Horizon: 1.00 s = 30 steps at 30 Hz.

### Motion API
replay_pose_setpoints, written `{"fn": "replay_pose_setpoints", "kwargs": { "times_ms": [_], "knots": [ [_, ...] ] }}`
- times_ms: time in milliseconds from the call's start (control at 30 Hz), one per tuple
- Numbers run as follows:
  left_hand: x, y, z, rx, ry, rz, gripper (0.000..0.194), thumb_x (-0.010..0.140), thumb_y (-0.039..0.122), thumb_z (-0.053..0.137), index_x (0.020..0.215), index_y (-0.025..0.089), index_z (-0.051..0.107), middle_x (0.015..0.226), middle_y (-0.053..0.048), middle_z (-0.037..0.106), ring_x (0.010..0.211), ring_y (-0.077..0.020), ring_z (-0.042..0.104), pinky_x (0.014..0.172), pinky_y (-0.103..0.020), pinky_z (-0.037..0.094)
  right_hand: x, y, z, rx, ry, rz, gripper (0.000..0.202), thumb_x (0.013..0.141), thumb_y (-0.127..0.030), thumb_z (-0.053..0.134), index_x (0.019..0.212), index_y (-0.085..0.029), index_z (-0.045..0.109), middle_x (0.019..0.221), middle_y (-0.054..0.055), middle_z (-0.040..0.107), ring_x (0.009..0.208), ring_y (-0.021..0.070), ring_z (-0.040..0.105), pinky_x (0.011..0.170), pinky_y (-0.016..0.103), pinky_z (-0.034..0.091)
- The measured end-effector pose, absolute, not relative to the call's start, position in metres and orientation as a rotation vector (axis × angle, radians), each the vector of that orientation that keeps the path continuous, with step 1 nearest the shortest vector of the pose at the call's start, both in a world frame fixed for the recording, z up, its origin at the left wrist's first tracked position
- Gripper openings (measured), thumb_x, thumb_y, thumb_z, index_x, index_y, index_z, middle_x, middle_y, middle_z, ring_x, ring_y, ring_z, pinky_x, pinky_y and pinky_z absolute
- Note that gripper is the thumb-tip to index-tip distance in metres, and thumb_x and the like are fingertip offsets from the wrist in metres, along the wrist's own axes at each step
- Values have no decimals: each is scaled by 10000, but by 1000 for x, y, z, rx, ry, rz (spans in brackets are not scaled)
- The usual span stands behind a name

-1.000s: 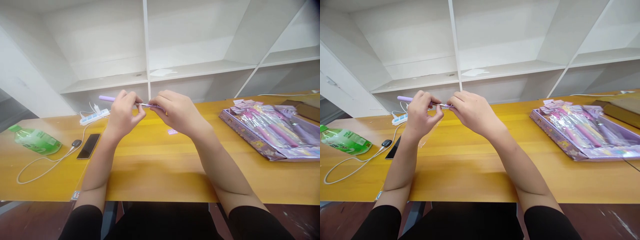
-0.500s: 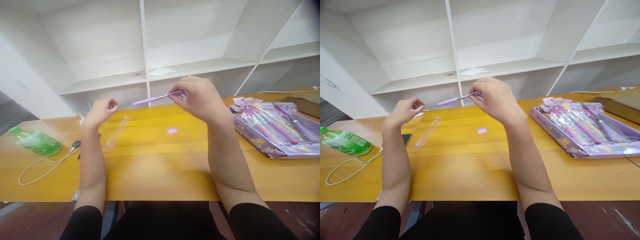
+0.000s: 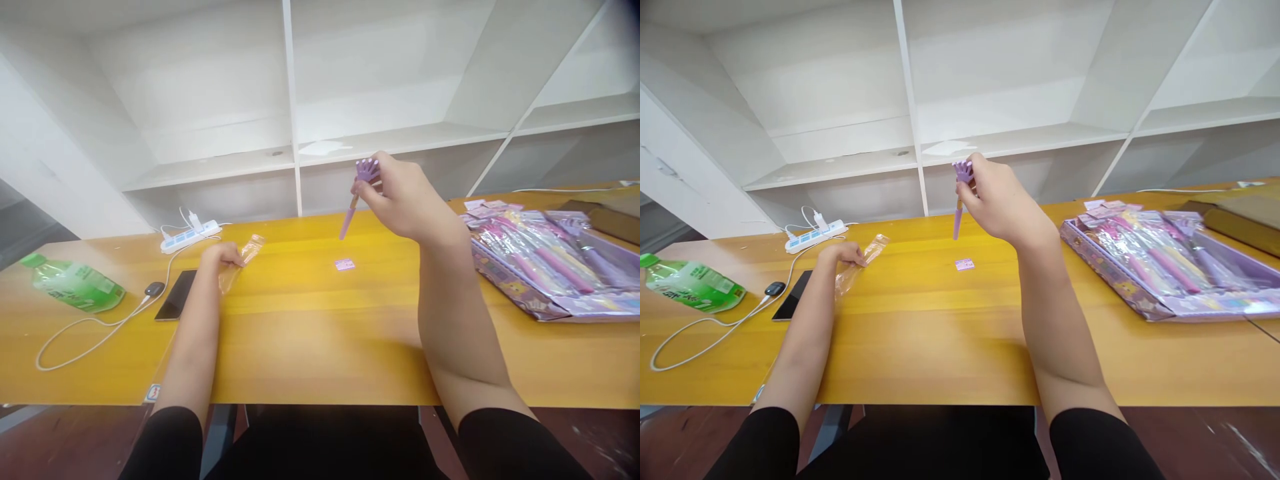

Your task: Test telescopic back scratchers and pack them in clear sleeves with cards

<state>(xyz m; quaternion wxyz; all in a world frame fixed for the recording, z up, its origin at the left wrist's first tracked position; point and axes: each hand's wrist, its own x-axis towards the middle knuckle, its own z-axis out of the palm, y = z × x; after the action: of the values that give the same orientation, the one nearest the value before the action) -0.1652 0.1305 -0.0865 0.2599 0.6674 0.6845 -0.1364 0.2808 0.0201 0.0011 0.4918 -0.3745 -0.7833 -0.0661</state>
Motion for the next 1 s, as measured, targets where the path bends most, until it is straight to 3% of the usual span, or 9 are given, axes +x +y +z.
{"fn": "replay_pose_setpoints", "kwargs": {
  "times_ms": [67, 167, 333, 467, 567, 700, 800, 900, 1000],
  "knots": [
    [-166, 128, -79, 1857, 1781, -213, 319, 981, 410, 863, 1117, 133, 779, 1114, -98, 780, 1004, -263, 763, 884, -403, 667, 278, 21, -1, -939, -1888, -108, 95, 1059, -325, 673, 1071, -233, 649, 861, 65, 738, 754, 253, 684, 750, 408, 542],
    [-161, 117, -56, 1951, 1648, 169, 345, 834, 442, 897, 816, 162, 696, 803, -54, 705, 790, -221, 701, 737, -332, 586, 269, 18, -2, -921, -1866, -79, 159, 1066, -331, 660, 1198, -242, 650, 886, 55, 716, 731, 236, 685, 707, 383, 542],
    [-123, 82, -9, 2031, 1370, 915, 498, 915, 675, 725, 1096, 221, 631, 1007, -53, 744, 798, -155, 680, 744, -301, 583, 241, 14, -3, -803, -1858, -73, 235, 1107, -269, 536, 1320, -261, 635, 903, 49, 687, 798, 225, 679, 754, 371, 543],
    [-81, 51, 9, 1859, 908, 1559, 587, 810, 695, 924, 1001, 245, 599, 902, -39, 751, 612, -141, 659, 579, -304, 565, 215, 10, -5, -695, -1861, -43, 178, 1045, -216, 543, 1165, -215, 675, 1032, 80, 712, 842, 191, 625, 818, 353, 520],
    [-59, 32, 11, 1811, 825, 1764, 594, 844, 724, 917, 1031, 263, 593, 871, -24, 750, 590, -154, 688, 512, -293, 535, 202, -3, -1, -674, -1893, 215, 183, 1017, -328, 662, 1133, -192, 702, 1065, 67, 713, 819, 162, 595, 793, 331, 498],
    [-44, 14, 9, 1782, 849, 1999, 485, 967, 674, 835, 1082, 289, 563, 900, -5, 755, 666, -165, 735, 523, -296, 524, 197, -30, 11, -797, -1972, 701, 343, 965, -484, 818, 1146, -204, 740, 921, 11, 714, 827, 165, 617, 750, 307, 489],
    [-41, 8, 11, 1705, 782, 2125, 395, 1010, 586, 815, 1094, 306, 550, 870, 34, 730, 596, -134, 673, 473, -301, 433, 198, -41, 19, -846, -1973, 887, 232, 960, -397, 825, 1087, -209, 773, 813, -14, 693, 753, 154, 609, 689, 294, 473],
    [-46, 6, 16, 1644, 703, 2193, 363, 1038, 541, 792, 1052, 312, 510, 838, 67, 702, 510, -100, 557, 434, -299, 369, 200, -40, 21, -798, -1904, 979, 106, 947, -254, 762, 1037, -201, 782, 832, 3, 749, 736, 152, 631, 713, 304, 514],
    [-54, 5, 21, 1768, 607, 1995, 402, 1025, 591, 801, 1029, 311, 512, 885, 58, 723, 522, -99, 575, 424, -293, 383, 201, -35, 21, -754, -1801, 1011, 109, 924, -245, 749, 1010, -190, 787, 848, 19, 766, 802, 164, 682, 746, 296, 543]
  ]
}}
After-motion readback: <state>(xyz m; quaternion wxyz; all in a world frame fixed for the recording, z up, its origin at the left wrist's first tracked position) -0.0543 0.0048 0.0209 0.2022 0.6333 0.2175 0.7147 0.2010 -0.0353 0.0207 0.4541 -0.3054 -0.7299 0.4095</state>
